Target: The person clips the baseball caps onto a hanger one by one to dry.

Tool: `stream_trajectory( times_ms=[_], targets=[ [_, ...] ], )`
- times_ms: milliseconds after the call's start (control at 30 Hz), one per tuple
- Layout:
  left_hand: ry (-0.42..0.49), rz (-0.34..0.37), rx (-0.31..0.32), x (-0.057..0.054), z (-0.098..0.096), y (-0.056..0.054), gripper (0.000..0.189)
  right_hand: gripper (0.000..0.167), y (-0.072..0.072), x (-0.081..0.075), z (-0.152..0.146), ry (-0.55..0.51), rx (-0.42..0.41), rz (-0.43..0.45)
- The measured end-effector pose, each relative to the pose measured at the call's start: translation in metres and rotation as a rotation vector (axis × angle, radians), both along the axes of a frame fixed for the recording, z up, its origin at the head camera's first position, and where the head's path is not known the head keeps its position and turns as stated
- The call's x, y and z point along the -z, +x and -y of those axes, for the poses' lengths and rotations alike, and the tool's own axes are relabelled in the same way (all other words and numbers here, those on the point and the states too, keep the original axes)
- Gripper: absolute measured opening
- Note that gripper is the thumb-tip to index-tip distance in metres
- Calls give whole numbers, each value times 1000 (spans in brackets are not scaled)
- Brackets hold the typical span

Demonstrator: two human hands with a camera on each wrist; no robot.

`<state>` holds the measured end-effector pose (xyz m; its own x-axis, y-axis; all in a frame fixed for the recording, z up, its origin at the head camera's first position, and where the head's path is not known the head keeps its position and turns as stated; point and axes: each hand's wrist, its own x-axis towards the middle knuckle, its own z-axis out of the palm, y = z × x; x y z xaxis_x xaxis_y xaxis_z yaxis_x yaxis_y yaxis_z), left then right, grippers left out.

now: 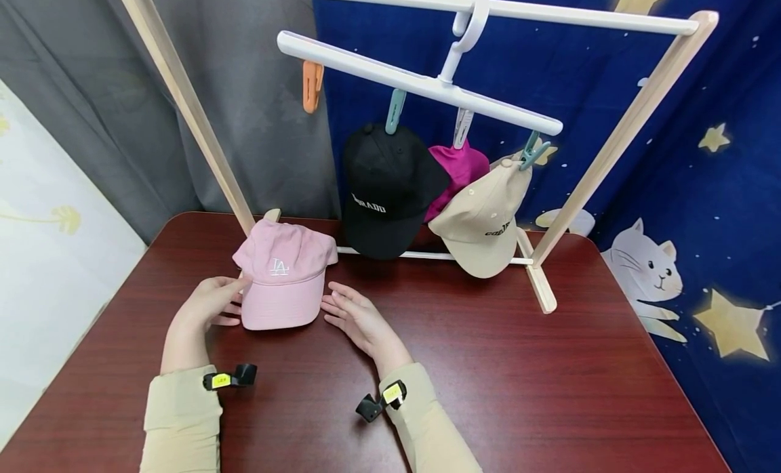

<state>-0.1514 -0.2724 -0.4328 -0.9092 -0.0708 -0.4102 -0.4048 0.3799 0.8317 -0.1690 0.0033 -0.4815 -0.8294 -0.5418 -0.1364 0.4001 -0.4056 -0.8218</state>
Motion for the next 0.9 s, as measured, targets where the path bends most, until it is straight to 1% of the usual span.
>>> stream_trajectory(
  times_ms=[367,633,900],
  targets=[
    [-27,-16,25,-1,-6,1,75,49,-2,2,-3,-5,-31,0],
    [-36,-15,30,-2,-6,3,76,45,1,-1,-2,-12,-3,31],
    [-45,-20,45,-1,-2,4,73,46,2,-4,-2,-7,2,38]
  ],
)
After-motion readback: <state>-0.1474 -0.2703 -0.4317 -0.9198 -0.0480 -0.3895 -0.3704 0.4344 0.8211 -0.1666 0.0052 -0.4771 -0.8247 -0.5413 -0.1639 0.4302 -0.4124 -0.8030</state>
